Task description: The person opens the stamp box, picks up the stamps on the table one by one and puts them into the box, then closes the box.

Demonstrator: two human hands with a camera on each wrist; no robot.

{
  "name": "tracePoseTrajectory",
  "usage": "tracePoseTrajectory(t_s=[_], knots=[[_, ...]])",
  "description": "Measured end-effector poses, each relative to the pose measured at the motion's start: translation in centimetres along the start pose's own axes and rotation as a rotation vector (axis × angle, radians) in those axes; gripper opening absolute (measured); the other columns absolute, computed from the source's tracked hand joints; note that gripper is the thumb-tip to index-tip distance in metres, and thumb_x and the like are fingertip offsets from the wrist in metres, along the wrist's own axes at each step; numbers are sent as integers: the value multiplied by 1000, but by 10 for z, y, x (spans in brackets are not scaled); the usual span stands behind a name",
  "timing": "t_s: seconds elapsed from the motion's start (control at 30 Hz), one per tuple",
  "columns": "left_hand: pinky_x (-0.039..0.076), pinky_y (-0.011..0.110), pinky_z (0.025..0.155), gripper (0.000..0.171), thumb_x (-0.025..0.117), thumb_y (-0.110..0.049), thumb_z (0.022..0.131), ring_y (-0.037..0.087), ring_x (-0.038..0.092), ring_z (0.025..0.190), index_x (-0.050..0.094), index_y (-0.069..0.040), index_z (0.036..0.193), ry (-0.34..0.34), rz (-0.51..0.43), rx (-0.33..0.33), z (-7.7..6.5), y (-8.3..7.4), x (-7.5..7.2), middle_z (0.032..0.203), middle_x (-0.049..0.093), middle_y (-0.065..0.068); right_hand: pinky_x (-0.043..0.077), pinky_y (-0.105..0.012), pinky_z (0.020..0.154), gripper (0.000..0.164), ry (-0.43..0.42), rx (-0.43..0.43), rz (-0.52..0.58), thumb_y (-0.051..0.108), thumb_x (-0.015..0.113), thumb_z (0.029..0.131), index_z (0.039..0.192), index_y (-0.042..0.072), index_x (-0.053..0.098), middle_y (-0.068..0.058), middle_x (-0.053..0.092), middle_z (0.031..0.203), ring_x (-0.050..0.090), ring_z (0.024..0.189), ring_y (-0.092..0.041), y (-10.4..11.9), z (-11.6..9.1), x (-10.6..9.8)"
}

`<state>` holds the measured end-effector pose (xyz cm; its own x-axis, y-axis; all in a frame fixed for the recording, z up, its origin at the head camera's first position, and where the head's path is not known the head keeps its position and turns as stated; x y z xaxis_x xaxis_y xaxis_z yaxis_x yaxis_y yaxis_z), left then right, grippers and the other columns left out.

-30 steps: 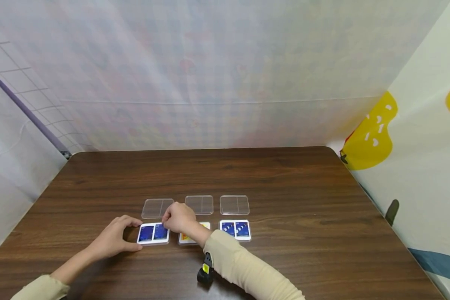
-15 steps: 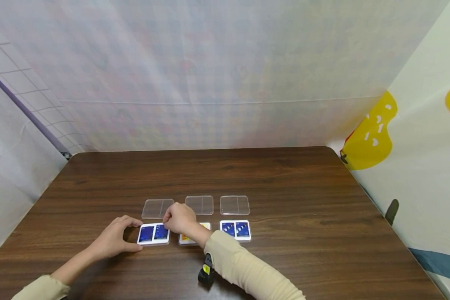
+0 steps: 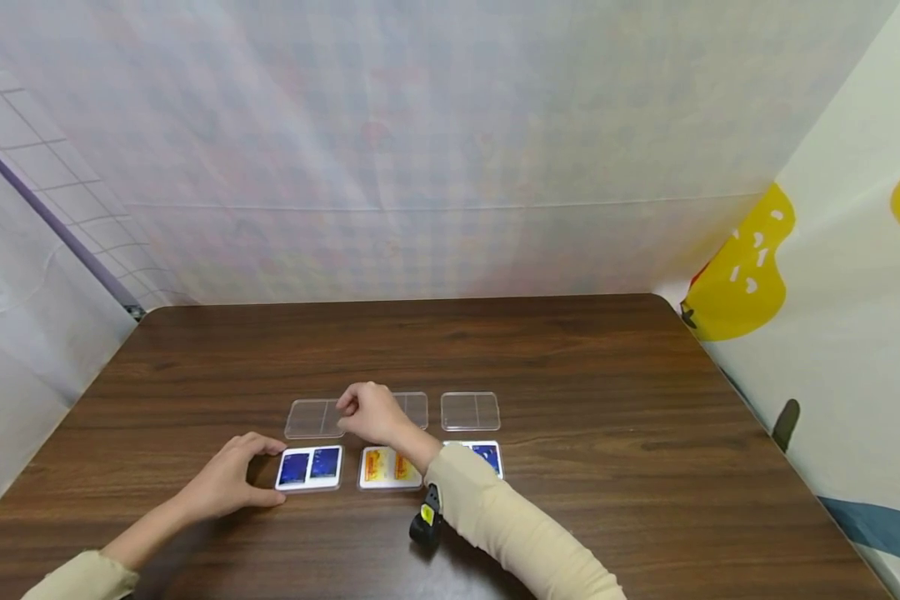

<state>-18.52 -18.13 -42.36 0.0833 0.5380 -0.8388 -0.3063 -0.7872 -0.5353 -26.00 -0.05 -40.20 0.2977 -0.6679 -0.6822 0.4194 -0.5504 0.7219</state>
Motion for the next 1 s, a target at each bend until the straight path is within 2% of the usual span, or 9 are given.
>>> tracePoseTrajectory(t_s=[0.1,0.2,0.33,0.5,0.67,1.0], knots=[[42,44,85,61,84,-27,55,24,50,96,61,-4,106,5,-2,-3,0,0,0,98,58,4,46,-16,63,24,6,5,26,3,72,68,90,-3,64,-10,65,79,58,68,-11,-5,4,0],[42,44,84,59,84,-27,56,24,50,96,61,-4,105,8,-6,0,1,0,-1,98,58,3,46,-17,67,33,16,-4,6,3,73,67,97,-5,63,-12,64,83,59,73,-15,-7,9,1],[42,43,84,58,84,-26,56,23,50,95,61,-5,104,9,-11,6,1,0,-1,97,58,2,44,-20,72,46,43,-35,-103,8,74,62,103,-6,61,-12,62,85,55,79,-18,-9,15,6],[42,43,83,56,84,-25,56,22,50,94,62,-6,103,2,-12,17,2,0,-1,95,58,2,43,-27,81,57,86,-15,-215,12,77,56,106,-8,60,-14,62,92,52,90,-23,-5,18,11],[42,43,83,56,84,-25,56,23,50,94,62,-5,103,1,-15,21,1,1,-1,95,58,2,42,-27,85,59,95,5,-221,14,81,55,105,-7,60,-15,61,96,51,95,-24,-6,21,16],[42,44,84,57,84,-25,56,24,51,95,61,-4,104,-5,-10,19,1,1,-1,96,58,3,40,-26,85,55,80,-34,-301,22,83,56,101,-3,64,-10,60,94,51,91,-20,-8,23,18]])
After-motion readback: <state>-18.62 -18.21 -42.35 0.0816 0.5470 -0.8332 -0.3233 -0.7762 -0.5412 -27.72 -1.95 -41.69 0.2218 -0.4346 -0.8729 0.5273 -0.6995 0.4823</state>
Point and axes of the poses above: each hand's wrist, its own z-axis towards the middle knuckle, its own x-axis out of the palm, y = z × x, the point moved 5 cm from there along z, towards the middle knuckle
